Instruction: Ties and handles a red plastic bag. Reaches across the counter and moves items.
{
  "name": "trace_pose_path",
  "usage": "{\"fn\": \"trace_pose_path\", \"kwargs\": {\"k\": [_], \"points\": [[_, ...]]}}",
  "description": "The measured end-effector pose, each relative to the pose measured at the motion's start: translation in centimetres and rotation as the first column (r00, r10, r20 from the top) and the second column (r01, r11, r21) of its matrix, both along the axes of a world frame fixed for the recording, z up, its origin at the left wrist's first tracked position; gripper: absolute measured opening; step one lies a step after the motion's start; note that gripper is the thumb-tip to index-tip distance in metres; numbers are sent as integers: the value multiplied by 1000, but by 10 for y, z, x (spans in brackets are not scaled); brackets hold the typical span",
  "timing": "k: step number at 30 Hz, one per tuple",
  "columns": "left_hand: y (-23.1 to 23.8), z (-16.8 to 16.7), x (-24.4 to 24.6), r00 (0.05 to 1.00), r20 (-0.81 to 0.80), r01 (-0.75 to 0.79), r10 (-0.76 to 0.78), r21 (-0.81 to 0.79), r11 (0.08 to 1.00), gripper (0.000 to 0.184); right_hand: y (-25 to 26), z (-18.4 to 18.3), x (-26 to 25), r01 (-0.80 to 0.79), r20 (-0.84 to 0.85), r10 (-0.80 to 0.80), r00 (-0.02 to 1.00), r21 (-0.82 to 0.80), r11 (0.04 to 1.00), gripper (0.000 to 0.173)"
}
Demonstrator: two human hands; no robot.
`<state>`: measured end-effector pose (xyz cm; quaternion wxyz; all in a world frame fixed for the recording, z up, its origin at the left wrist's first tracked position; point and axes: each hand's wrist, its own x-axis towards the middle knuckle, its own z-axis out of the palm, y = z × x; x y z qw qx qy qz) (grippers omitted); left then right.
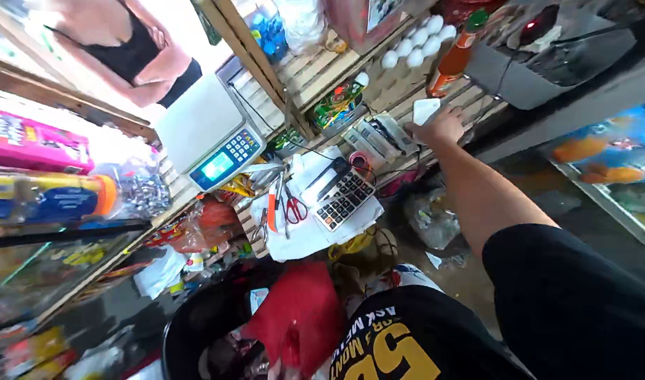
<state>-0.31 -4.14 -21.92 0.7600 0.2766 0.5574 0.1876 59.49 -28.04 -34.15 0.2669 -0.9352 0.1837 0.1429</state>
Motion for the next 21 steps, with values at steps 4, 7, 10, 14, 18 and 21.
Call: {"fn": "trace_pose_path", "kwargs": {"k": [4, 7, 10, 14, 18, 21], "points": [[-53, 6, 28, 995, -77, -63, 63, 2, 998, 51, -4, 1, 17, -79, -84, 81, 993, 18, 997, 108], [-81, 1, 40, 988, -133, -77, 81, 34, 996, 46, -24, 13, 16, -141, -108, 144, 984, 36, 989, 100], [-97, -3, 49, 980, -176, -79, 87, 52, 996, 39, -59, 17, 4, -174, -135, 183, 974, 75, 982, 95], [-102, 0, 65, 973, -226, 47, -38, 36, 998, 36, -116, 42, -46, -122, -72, 142, 987, 227, 966, 85], [-101, -10, 73, 931, -265, 260, -250, 3, 966, 37, -172, 70, -123, -27, -45, 57, 997, 500, 866, 69], [-100, -22, 71, 838, -271, 487, -473, -18, 873, 42, -210, 79, -202, 48, -53, -18, 998, 627, 778, 50]]}}
